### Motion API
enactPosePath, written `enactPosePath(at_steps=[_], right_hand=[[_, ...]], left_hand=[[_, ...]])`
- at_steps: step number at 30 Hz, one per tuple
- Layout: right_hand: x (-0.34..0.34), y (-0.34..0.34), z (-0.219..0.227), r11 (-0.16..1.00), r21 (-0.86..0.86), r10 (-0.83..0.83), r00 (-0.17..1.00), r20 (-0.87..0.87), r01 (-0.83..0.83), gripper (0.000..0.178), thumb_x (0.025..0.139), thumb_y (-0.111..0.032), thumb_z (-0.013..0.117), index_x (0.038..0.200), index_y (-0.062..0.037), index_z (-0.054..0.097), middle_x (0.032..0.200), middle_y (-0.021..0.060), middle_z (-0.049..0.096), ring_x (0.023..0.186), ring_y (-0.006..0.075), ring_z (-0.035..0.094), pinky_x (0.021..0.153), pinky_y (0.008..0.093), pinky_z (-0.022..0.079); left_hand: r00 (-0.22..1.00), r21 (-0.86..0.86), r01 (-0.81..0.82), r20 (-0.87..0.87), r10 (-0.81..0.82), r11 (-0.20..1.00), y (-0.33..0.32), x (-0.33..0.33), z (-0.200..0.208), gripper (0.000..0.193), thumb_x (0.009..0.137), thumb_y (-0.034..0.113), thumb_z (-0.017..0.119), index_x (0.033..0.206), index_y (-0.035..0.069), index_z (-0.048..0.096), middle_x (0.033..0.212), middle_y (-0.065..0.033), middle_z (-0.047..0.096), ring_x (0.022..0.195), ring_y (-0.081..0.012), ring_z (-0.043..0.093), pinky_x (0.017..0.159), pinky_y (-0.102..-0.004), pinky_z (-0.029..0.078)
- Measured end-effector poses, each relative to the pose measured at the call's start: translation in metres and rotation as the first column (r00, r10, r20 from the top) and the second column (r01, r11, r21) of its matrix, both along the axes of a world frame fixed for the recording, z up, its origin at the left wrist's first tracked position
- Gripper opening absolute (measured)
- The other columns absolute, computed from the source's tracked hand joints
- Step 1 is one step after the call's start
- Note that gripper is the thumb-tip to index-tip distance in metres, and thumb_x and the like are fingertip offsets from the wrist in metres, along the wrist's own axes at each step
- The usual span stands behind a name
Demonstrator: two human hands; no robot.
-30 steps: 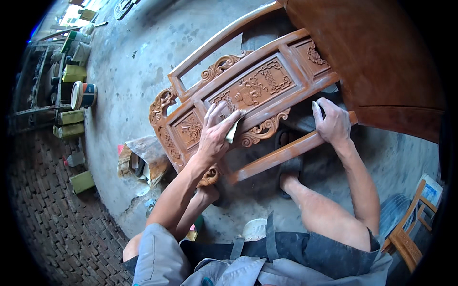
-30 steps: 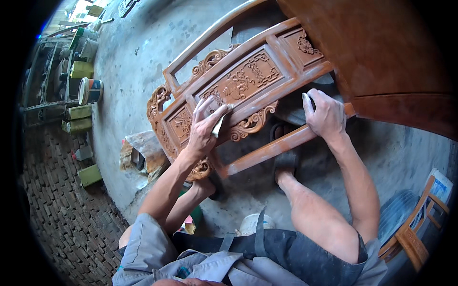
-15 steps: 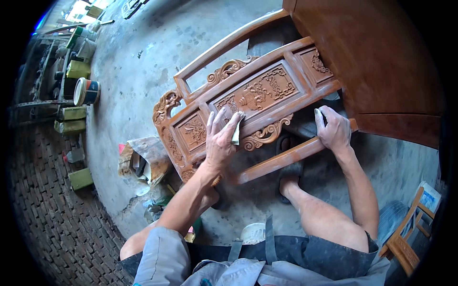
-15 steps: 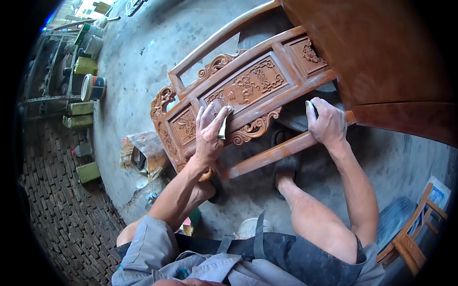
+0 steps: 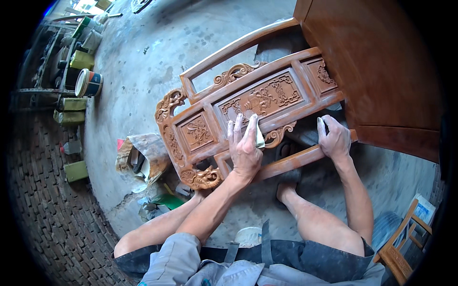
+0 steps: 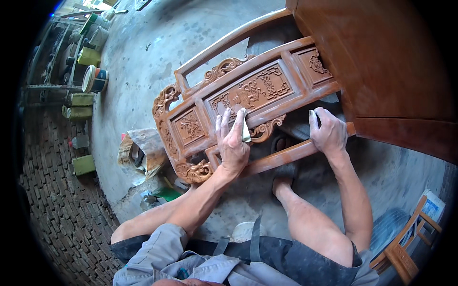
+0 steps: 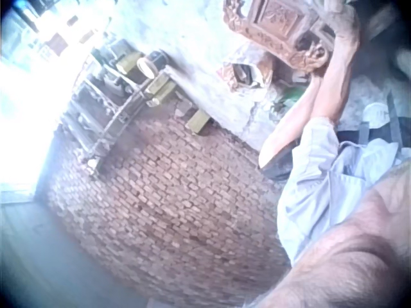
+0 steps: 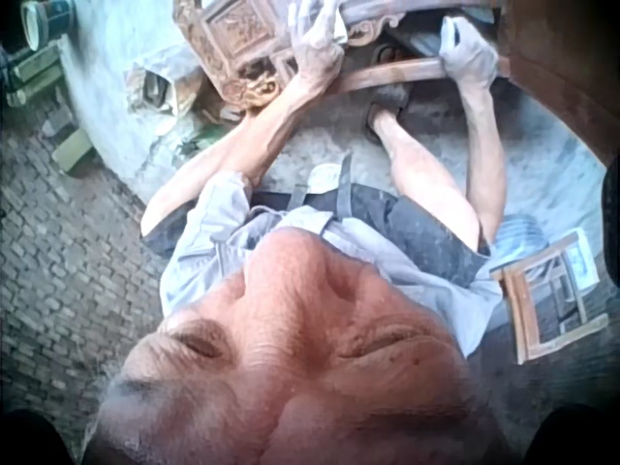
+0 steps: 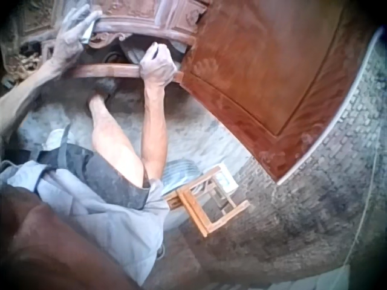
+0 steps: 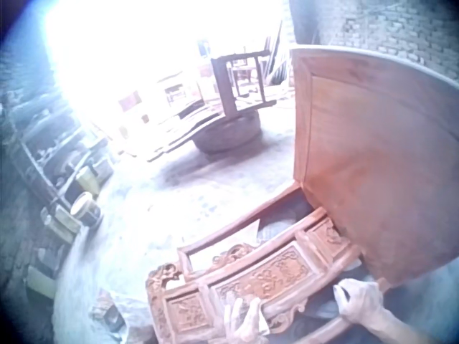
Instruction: The person sits on the floor and sands a carved wooden chair backrest using sandpaper. They rub the sandpaper over the flat surfaces and into the intricate carved details, switching hands and adjusting their grip to reach different areas of the wood.
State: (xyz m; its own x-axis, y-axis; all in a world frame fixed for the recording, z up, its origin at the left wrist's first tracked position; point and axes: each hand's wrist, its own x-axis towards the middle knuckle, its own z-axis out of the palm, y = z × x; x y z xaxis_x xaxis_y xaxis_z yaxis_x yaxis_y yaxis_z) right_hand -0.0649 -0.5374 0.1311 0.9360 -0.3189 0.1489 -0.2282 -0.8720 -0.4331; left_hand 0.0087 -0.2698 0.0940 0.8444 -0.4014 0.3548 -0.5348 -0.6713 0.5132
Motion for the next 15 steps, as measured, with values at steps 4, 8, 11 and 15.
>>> enactPosePath(at_steps=[4,8,11,15], right_hand=[[0.001,-0.004,-0.002,1.000,-0.004,0.007,1.000,0.007,-0.007,0.015,0.102,-0.020,0.065,0.097,-0.0061,0.067,0.091,0.0197,0.072,0.083,0.0461,0.070,0.071,0.0530,0.056],[0.001,-0.004,0.001,1.000,0.006,-0.006,1.000,-0.013,0.006,0.014,0.102,-0.019,0.065,0.098,-0.0062,0.067,0.092,0.0199,0.073,0.084,0.0459,0.070,0.071,0.0525,0.056],[-0.001,-0.004,0.000,1.000,0.006,0.006,1.000,0.006,-0.006,0.014,0.102,-0.019,0.065,0.098,-0.0062,0.067,0.092,0.0199,0.073,0.083,0.0456,0.070,0.071,0.0524,0.056],[0.000,-0.004,-0.001,1.000,0.007,-0.001,1.000,0.011,0.001,0.014,0.102,-0.019,0.065,0.098,-0.0060,0.067,0.092,0.0197,0.073,0.083,0.0454,0.070,0.071,0.0525,0.056]], left_hand=[[1.000,0.016,-0.011,0.017,0.011,1.000,-0.001,0.023,-0.005,0.053,0.092,-0.001,0.058,0.144,0.002,0.064,0.132,-0.0150,0.074,0.146,-0.0406,0.051,0.126,-0.0566,0.031],[0.999,0.059,0.000,0.043,-0.002,0.998,0.008,0.009,-0.008,0.057,0.090,-0.002,0.056,0.146,-0.001,0.061,0.132,-0.0167,0.074,0.148,-0.0405,0.049,0.127,-0.0557,0.029],[0.999,0.096,-0.041,0.016,0.040,0.994,0.003,0.026,-0.001,0.060,0.085,-0.007,0.053,0.145,-0.004,0.061,0.136,-0.0216,0.071,0.149,-0.0394,0.049,0.128,-0.0562,0.027],[0.996,0.073,-0.083,0.047,0.080,0.994,0.001,0.014,-0.004,0.060,0.083,-0.007,0.052,0.142,-0.006,0.061,0.137,-0.0321,0.066,0.147,-0.0409,0.050,0.127,-0.0561,0.029]])
